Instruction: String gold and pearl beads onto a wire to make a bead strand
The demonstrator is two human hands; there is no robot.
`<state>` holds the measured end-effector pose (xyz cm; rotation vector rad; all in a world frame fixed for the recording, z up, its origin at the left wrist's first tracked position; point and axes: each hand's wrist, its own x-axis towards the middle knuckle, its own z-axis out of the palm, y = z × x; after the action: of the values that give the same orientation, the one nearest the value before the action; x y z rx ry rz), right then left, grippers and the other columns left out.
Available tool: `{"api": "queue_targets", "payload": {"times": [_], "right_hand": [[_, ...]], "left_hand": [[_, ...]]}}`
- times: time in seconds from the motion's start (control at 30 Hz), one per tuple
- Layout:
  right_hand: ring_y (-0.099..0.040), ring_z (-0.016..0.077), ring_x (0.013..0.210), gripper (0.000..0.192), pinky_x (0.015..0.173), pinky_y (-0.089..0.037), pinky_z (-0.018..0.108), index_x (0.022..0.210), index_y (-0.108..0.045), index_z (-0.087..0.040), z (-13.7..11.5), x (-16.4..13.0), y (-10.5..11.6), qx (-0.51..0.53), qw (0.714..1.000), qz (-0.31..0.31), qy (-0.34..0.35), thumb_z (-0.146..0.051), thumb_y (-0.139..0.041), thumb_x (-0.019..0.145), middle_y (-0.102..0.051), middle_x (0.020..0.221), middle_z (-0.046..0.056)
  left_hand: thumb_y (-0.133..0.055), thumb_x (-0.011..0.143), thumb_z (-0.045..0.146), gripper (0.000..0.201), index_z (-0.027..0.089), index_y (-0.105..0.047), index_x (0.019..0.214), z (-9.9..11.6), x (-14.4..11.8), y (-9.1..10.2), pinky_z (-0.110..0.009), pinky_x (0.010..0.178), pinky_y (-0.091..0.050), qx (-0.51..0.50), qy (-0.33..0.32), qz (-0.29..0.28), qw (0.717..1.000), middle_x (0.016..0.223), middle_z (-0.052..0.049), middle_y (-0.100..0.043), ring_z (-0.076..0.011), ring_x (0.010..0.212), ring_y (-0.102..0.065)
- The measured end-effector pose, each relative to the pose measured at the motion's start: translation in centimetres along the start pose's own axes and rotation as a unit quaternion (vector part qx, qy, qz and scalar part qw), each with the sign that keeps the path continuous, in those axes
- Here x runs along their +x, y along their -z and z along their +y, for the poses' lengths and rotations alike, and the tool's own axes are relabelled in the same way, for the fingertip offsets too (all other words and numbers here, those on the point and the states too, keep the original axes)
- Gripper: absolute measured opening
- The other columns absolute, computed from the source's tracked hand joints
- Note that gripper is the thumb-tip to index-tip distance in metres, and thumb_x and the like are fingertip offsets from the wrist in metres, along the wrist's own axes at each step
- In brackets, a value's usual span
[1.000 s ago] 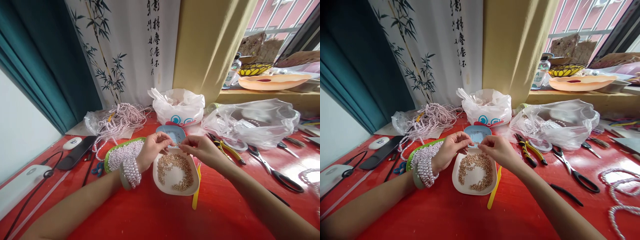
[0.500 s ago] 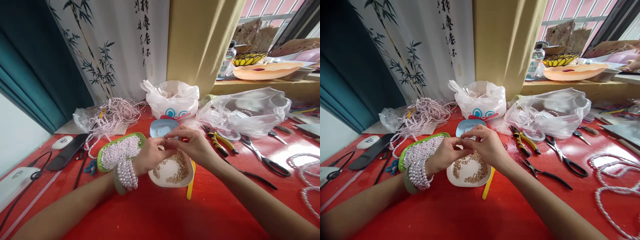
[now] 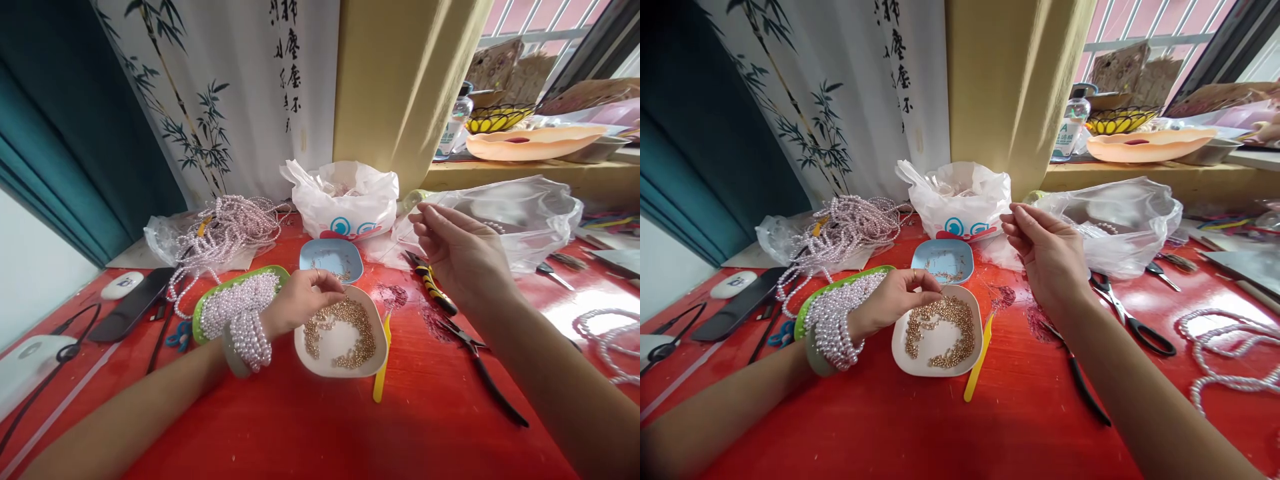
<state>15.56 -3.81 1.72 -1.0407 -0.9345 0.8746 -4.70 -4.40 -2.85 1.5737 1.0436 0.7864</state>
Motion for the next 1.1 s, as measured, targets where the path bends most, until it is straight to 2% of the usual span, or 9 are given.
{"api": "queue_targets", "payload": {"times": [0.37,0.5,0.7,0.87,1.1], "right_hand": [[-0.056,0.0008,0.053,0.003,0.052,-0.046,0.007,0.07,-0.066,-0.016,-0.6,-0.1,0.0,0.103,0.994,0.029,-0.022,-0.016,-0.065,0.067,-0.063,0.064,-0.003],[-0.054,0.0012,0.051,0.004,0.049,-0.046,0.008,0.071,-0.066,-0.016,-0.7,-0.3,0.0,0.1,0.995,0.004,-0.015,-0.017,-0.065,0.068,-0.061,0.06,-0.003],[-0.055,0.0012,0.052,0.003,0.051,-0.046,0.009,0.07,-0.066,-0.016,-0.7,-0.4,0.1,0.096,0.995,0.02,0.015,-0.018,-0.064,0.068,-0.062,0.062,-0.002],[-0.054,0.0016,0.053,0.004,0.05,-0.045,0.009,0.072,-0.066,-0.016,-0.9,-0.6,0.0,0.087,0.996,0.0,0.015,-0.018,-0.063,0.07,-0.061,0.063,-0.002],[-0.05,0.0026,0.052,0.005,0.049,-0.043,0.012,0.071,-0.067,-0.019,-1.2,-1.0,-0.3,0.069,0.997,-0.017,0.028,-0.019,-0.062,0.071,-0.059,0.062,-0.002]], "left_hand": [[-0.063,0.062,0.029,0.016,0.014,-0.059,0.067,-0.2,0.0,0.4,-0.026,0.059,-0.043,0.099,0.012,-0.041,0.994,0.068,-0.003,-0.061,-0.0122,0.061,-0.054],[-0.061,0.065,0.03,0.015,0.015,-0.06,0.068,-0.8,0.0,0.4,-0.025,0.057,-0.042,0.139,-0.014,-0.045,0.989,0.07,-0.003,-0.062,-0.0116,0.059,-0.054],[-0.059,0.067,0.032,0.016,0.017,-0.064,0.068,-1.4,-0.1,0.5,-0.026,0.061,-0.04,0.236,-0.062,-0.012,0.97,0.074,-0.005,-0.061,-0.0131,0.064,-0.053],[-0.06,0.065,0.032,0.015,0.018,-0.066,0.068,-1.5,0.3,0.8,-0.025,0.06,-0.039,0.268,-0.077,-0.001,0.96,0.072,-0.004,-0.062,-0.0132,0.063,-0.053],[-0.062,0.063,0.028,0.01,0.022,-0.068,0.066,-1.2,0.6,1.4,-0.026,0.064,-0.04,0.339,-0.096,-0.027,0.936,0.071,-0.002,-0.065,-0.0156,0.07,-0.055]]}}
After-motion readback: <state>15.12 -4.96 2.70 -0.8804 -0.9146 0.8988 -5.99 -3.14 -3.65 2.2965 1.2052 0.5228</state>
